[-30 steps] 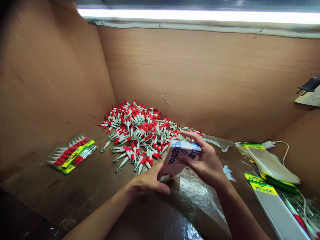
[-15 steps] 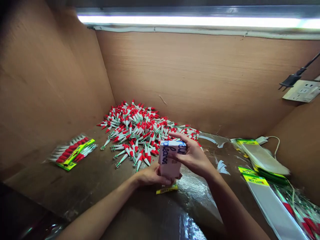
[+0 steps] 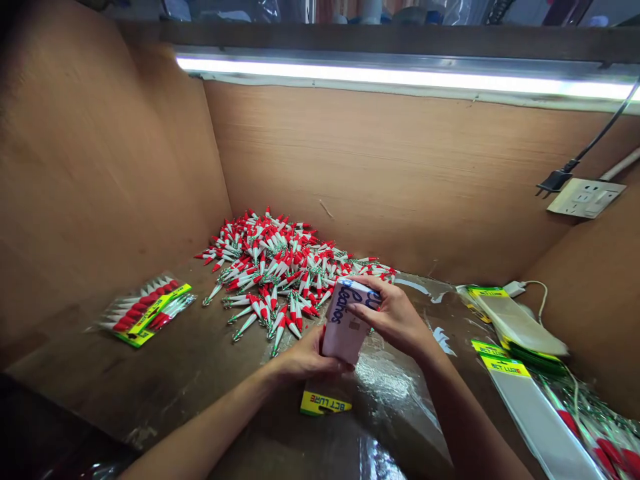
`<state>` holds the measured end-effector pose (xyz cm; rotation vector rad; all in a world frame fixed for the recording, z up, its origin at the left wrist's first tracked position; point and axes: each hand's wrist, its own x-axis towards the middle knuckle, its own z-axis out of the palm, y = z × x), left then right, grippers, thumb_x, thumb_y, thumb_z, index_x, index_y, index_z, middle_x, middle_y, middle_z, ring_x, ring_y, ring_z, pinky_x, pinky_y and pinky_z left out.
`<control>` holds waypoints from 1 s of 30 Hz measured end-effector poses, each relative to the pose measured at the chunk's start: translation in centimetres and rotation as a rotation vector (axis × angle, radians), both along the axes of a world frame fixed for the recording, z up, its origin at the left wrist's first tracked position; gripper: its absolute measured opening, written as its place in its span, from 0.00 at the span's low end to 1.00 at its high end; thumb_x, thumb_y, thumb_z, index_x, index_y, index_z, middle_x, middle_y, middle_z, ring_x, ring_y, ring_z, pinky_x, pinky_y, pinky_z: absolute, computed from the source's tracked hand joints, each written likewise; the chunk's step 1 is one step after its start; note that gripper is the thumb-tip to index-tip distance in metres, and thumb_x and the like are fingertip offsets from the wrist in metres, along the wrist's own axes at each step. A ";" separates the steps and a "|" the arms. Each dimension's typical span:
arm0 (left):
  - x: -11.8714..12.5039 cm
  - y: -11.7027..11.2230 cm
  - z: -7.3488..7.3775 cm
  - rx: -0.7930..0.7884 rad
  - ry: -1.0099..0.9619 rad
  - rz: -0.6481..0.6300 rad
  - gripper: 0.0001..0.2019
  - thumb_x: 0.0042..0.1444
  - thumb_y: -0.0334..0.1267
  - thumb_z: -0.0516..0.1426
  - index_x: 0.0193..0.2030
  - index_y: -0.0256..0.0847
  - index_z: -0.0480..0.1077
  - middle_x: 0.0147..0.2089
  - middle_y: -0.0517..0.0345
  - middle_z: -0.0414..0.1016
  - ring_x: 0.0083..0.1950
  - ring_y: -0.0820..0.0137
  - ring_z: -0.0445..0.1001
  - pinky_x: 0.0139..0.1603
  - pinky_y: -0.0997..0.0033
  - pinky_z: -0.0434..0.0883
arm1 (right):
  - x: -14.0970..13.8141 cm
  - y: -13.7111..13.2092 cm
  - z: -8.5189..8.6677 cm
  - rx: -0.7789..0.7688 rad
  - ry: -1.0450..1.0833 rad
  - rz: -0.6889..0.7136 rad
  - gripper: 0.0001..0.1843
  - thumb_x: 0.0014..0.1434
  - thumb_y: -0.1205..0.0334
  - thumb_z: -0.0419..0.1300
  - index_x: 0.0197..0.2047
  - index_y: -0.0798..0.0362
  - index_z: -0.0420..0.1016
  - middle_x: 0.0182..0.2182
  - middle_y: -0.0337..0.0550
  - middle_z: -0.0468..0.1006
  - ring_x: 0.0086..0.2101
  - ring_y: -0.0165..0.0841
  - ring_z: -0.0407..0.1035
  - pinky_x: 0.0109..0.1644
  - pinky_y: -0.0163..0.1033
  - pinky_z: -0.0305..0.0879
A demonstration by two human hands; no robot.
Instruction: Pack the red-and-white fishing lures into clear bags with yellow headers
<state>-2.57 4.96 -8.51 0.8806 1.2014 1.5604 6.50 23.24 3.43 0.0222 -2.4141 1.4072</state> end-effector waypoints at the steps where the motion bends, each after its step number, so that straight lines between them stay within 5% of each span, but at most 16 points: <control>1: -0.1 0.0 -0.2 -0.020 0.006 -0.017 0.20 0.47 0.38 0.67 0.46 0.34 0.73 0.34 0.53 0.76 0.25 0.73 0.71 0.26 0.75 0.67 | 0.0 0.0 0.0 0.009 -0.023 0.026 0.24 0.57 0.53 0.68 0.56 0.49 0.76 0.49 0.47 0.80 0.45 0.43 0.75 0.46 0.43 0.74; 8: -0.1 -0.2 -0.4 -0.064 0.057 0.073 0.22 0.46 0.34 0.66 0.50 0.35 0.72 0.33 0.54 0.77 0.24 0.73 0.71 0.24 0.75 0.67 | -0.1 -0.4 -0.5 0.027 -0.059 0.107 0.24 0.60 0.52 0.66 0.58 0.46 0.75 0.52 0.48 0.78 0.50 0.44 0.73 0.53 0.50 0.72; 14: 0.1 -0.7 1.0 -0.018 0.025 0.030 0.27 0.46 0.37 0.70 0.54 0.36 0.72 0.38 0.51 0.78 0.30 0.71 0.74 0.32 0.73 0.70 | -1.0 -0.6 -0.7 -0.420 -0.005 0.256 0.47 0.54 0.42 0.69 0.71 0.41 0.54 0.65 0.55 0.65 0.59 0.50 0.65 0.56 0.53 0.68; 17: 0.1 -1.1 1.1 -0.019 -0.024 -0.054 0.29 0.46 0.41 0.71 0.53 0.35 0.72 0.37 0.51 0.77 0.32 0.69 0.76 0.35 0.70 0.72 | -1.6 -0.4 -2.4 -0.659 -0.061 0.412 0.58 0.45 0.35 0.71 0.72 0.41 0.51 0.65 0.58 0.65 0.59 0.54 0.65 0.55 0.55 0.68; 21: 0.2 -1.4 1.1 -0.037 -0.062 -0.156 0.30 0.43 0.43 0.73 0.53 0.36 0.72 0.36 0.52 0.77 0.32 0.68 0.76 0.36 0.68 0.73 | -1.9 0.1 -5.5 -0.753 -0.133 0.527 0.60 0.41 0.37 0.73 0.71 0.48 0.55 0.60 0.59 0.71 0.56 0.54 0.69 0.53 0.54 0.68; 25: 0.4 -1.4 1.4 -0.048 -0.092 -0.222 0.24 0.45 0.42 0.72 0.47 0.34 0.74 0.30 0.55 0.75 0.26 0.72 0.74 0.29 0.73 0.71 | -1.9 0.8 -6.5 -0.692 -0.095 0.473 0.54 0.43 0.37 0.71 0.68 0.51 0.61 0.54 0.56 0.76 0.52 0.51 0.72 0.53 0.51 0.68; 30: 0.4 -1.4 1.7 -0.087 -0.083 -0.221 0.18 0.46 0.44 0.71 0.38 0.34 0.75 0.27 0.56 0.74 0.23 0.73 0.72 0.24 0.75 0.69 | -2.0 1.4 -4.9 -0.451 -0.014 0.140 0.56 0.43 0.21 0.58 0.65 0.51 0.66 0.51 0.56 0.78 0.51 0.52 0.72 0.51 0.52 0.69</control>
